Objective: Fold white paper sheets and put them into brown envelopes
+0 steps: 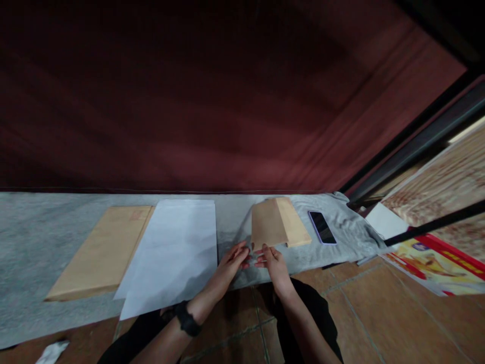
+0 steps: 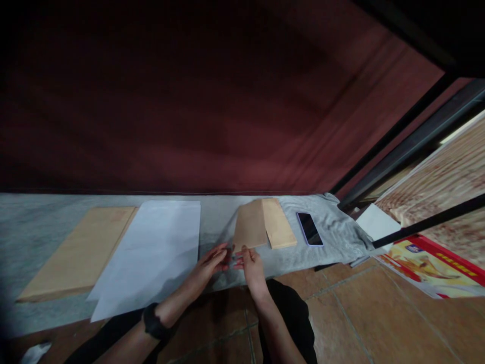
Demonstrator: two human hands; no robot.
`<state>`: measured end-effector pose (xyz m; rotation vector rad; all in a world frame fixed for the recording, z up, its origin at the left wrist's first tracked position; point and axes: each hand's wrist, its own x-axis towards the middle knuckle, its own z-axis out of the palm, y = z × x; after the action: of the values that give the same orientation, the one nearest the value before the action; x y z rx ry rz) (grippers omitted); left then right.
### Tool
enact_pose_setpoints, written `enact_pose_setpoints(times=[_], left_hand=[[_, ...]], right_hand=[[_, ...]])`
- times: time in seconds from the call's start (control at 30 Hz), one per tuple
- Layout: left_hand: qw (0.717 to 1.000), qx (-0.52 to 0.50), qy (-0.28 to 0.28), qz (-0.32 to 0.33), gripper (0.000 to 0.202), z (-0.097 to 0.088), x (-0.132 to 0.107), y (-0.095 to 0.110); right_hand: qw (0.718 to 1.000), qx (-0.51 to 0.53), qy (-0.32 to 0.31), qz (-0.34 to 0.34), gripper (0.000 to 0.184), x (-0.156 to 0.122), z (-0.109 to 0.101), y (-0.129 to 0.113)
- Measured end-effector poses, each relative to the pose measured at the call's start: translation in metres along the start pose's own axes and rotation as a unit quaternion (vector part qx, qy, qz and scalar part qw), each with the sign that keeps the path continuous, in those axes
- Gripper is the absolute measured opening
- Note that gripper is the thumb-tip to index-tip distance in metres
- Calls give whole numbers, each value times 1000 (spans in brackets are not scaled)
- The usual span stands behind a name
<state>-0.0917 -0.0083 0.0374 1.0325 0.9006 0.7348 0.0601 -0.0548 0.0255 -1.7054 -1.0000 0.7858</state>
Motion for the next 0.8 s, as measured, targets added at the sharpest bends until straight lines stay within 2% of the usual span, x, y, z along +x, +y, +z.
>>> enact_pose_setpoints(times=[0.07, 0.13, 0.2, 0.3, 0.4, 0.5, 0.6, 0.7, 0.8], left_hand=[[999, -41, -2, -6, 65, 2, 2, -3], [998, -58, -11, -8, 62, 4, 4, -4], [998, -47, -32, -12, 51, 5, 5, -4], [998, -22, -54, -18, 44, 3, 7, -5], [998, 30, -33, -36, 39, -4, 9, -8], [996, 68, -8, -57, 33, -12, 12, -10], [995, 74, 3, -71, 32, -17, 15, -11], [995, 68, 8, -80, 33, -18, 17, -12], [995, 56, 19, -85, 37, -14, 17, -13]], right_hand=[[990, 122, -37, 56, 64, -7, 5, 0], [967, 224, -75, 93, 59, -16, 11, 1], [953, 264, -109, 98, 54, -23, 17, 2], [943, 276, -134, 127, 52, -28, 21, 3], [936, 259, -156, 179, 50, -30, 18, 3], [931, 229, -217, 185, 44, -33, 11, 4], [951, 150, -239, 128, 41, -30, 1, 5], [983, 16, -181, -18, 38, -18, -12, 3], [969, -120, -145, -159, 35, -2, -22, 4]])
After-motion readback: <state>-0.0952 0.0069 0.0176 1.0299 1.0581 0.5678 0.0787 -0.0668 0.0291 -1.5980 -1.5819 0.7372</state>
